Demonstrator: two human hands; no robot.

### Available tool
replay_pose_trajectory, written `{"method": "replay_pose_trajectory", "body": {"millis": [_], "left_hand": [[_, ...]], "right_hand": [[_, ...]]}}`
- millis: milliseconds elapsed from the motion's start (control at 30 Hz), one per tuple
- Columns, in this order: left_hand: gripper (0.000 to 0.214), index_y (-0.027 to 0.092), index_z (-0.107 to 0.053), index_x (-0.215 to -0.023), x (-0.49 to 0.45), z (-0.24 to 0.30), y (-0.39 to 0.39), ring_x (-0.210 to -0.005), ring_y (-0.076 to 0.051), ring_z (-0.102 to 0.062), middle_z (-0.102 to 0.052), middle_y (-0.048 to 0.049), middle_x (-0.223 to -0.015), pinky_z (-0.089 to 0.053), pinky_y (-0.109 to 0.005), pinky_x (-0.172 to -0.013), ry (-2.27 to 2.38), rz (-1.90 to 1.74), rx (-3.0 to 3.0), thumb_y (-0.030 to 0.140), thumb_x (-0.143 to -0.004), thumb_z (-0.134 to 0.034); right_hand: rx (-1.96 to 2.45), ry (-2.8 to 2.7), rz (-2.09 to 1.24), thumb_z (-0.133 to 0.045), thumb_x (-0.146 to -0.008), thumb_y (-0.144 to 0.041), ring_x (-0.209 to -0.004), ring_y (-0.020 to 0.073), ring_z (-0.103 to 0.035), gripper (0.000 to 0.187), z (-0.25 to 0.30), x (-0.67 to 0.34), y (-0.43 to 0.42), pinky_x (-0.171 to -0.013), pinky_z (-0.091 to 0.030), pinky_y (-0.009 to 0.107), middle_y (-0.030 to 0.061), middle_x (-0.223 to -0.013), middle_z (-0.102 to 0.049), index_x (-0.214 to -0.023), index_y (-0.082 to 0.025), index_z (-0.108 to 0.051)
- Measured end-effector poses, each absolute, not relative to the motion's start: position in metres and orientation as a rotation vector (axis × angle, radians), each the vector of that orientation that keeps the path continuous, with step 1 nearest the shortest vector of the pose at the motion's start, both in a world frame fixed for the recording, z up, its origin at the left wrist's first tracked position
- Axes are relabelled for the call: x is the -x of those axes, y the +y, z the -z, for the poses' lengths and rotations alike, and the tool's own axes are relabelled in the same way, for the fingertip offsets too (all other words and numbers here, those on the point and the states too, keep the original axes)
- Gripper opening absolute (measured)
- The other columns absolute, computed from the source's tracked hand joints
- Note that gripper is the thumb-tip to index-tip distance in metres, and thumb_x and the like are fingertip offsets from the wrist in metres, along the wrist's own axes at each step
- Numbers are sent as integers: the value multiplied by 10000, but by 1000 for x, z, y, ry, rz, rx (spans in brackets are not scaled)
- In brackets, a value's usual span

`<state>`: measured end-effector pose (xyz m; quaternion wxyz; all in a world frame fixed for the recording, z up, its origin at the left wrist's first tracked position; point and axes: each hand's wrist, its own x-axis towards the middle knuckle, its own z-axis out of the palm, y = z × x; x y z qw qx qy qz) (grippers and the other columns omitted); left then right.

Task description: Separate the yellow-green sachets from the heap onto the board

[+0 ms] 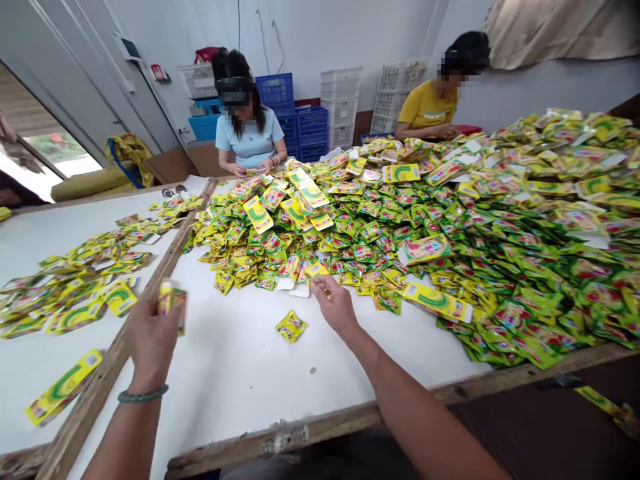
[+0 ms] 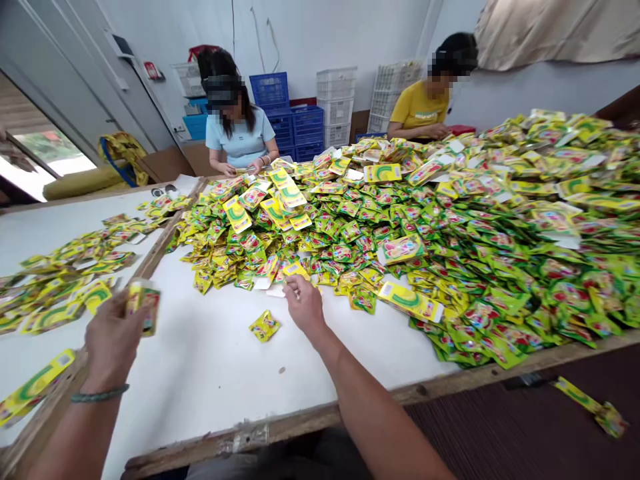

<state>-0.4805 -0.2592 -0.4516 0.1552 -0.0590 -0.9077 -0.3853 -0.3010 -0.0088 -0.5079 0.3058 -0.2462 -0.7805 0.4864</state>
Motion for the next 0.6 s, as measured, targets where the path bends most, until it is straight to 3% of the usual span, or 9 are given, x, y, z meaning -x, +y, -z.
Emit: {"method": "replay_pose_trajectory", "body": {"millis": [100, 200, 300, 400, 533, 600], "left_hand": [[561, 124, -528, -1182, 490, 443, -258, -1076, -319, -502, -586, -138, -1130, -399, -502, -922, -2435, 621, 344, 258, -645, -621], [372, 133, -575, -1098, 473, 461, -217, -1000, -249, -540, -623, -110, -1047, -446, -383, -888, -2523, 566, 910, 215, -742, -505], [397, 120, -562, -1132, 460, 489, -167, -1093, -242, -497, -606, -118, -1147, -394, -355, -953, -2565, 348, 1366, 158, -746, -482], [435, 112, -533, -1183, 463, 510, -140, -1149, -243, -469, -573, -135, -1218, -374, -358, -956, -2614, 175, 1471, 98, -759, -436], [382, 133, -601, -1087, 476, 519, -139, -1010, -236, -549, -655, -123, -1029, -407, -354, -886, -2658, 141, 1428, 79, -785, -373], [409, 137, -580, -1136, 478, 518, -142, -1067, -240, -522, -615, -121, -1140, -384, -349, -929, -2657, 138, 1451, 105, -760, -421]], "right_hand": [[474, -2214, -1236, -485, -834, -226, -779, 152, -603, 159, 509, 302, -14, -715, -456, 272, 26, -836, -661, -945, -199, -596], [184, -2461, -1079, -558, -811, -272, -914, 183, -573, 196, 512, 301, -27, -829, -434, 315, 54, -945, -648, -980, -193, -617], [70, -2675, -914, -671, -733, -300, -1036, 222, -518, 421, 519, 298, -35, -904, -393, 351, 74, -1092, -605, -1133, -209, -576], [172, -2821, -846, -691, -713, -264, -1016, 219, -522, 540, 525, 298, -35, -861, -402, 325, 78, -1093, -592, -1220, -225, -507], [358, -2860, -918, -669, -723, -270, -867, 194, -561, 359, 524, 300, -36, -720, -400, 279, 42, -941, -618, -1054, -216, -541], [398, -2822, -978, -661, -725, -276, -817, 184, -562, 254, 521, 301, -37, -677, -381, 266, 24, -893, -618, -946, -219, -548]]}}
